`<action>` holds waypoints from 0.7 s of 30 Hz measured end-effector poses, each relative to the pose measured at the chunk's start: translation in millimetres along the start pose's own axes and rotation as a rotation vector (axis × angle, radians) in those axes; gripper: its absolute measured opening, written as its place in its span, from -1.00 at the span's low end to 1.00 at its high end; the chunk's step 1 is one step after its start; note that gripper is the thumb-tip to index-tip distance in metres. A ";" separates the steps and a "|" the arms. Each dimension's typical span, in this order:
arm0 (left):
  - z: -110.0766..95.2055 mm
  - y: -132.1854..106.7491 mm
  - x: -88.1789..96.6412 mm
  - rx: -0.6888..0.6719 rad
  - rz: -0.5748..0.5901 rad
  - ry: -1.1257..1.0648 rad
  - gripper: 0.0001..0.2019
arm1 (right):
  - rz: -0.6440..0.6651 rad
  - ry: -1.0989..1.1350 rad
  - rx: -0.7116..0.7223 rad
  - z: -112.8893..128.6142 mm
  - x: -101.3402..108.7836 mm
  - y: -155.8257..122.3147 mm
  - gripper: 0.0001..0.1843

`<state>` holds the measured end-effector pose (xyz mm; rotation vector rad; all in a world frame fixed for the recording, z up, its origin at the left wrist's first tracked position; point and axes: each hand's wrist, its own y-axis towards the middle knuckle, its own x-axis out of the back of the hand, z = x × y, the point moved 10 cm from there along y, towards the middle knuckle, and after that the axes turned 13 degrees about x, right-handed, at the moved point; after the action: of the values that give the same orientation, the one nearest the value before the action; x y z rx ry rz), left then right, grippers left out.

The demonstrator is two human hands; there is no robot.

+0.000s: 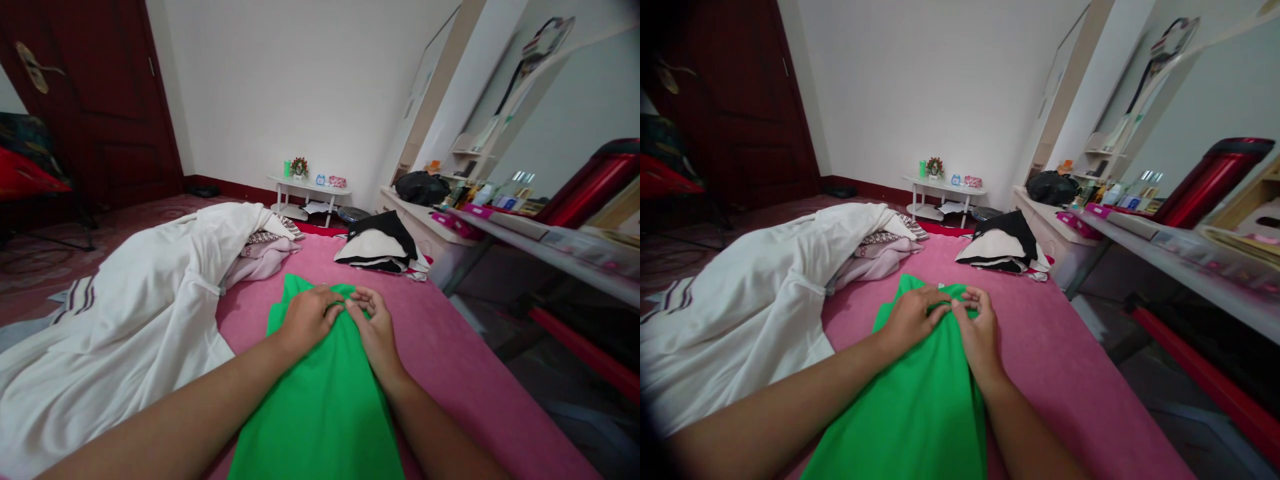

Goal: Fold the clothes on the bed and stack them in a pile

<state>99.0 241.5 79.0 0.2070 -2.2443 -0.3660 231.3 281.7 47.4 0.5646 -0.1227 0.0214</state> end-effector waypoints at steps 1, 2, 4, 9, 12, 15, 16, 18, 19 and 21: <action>4.5 1.8 6.1 0.029 -0.036 -0.044 -0.78 | 0.012 -0.042 -0.001 1.2 0.0 -1.3 -0.62; 9.4 3.3 10.8 0.062 -0.065 -0.089 -0.78 | 0.048 -0.084 -0.004 1.9 -2.4 -2.9 -0.65; 19.3 5.1 16.1 0.131 -0.101 -0.166 -0.77 | 0.156 -0.158 -0.001 3.5 -12.0 -7.0 -0.69; 30.6 3.7 19.7 0.205 -0.155 -0.204 -0.69 | 0.152 -0.145 0.082 19.8 -18.0 -12.5 -0.80; 27.6 2.8 20.0 0.204 -0.123 -0.214 -0.64 | 0.116 -0.176 0.280 48.0 -15.3 -12.8 -0.90; 21.3 5.2 19.8 0.193 -0.043 -0.224 -0.57 | 0.131 -0.210 0.483 74.4 -16.7 -16.5 -0.86; 18.9 6.7 20.7 0.184 -0.017 -0.250 -0.57 | 0.132 -0.206 0.518 78.6 -16.8 -17.6 -0.85; 14.7 10.6 22.4 0.166 0.051 -0.358 -0.56 | 0.114 -0.194 0.518 78.3 -15.0 -17.8 -0.89; 12.5 12.5 23.1 0.159 0.094 -0.435 -0.56 | 0.096 -0.186 0.482 73.7 -13.2 -16.8 -0.95; 8.2 15.1 25.5 0.153 0.182 -0.595 -0.58 | 0.076 -0.164 0.384 60.6 -11.2 -14.7 -0.93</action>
<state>76.0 250.5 97.3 -0.0380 -2.8545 -0.1671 214.3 237.1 89.0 0.9452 -0.3035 0.0742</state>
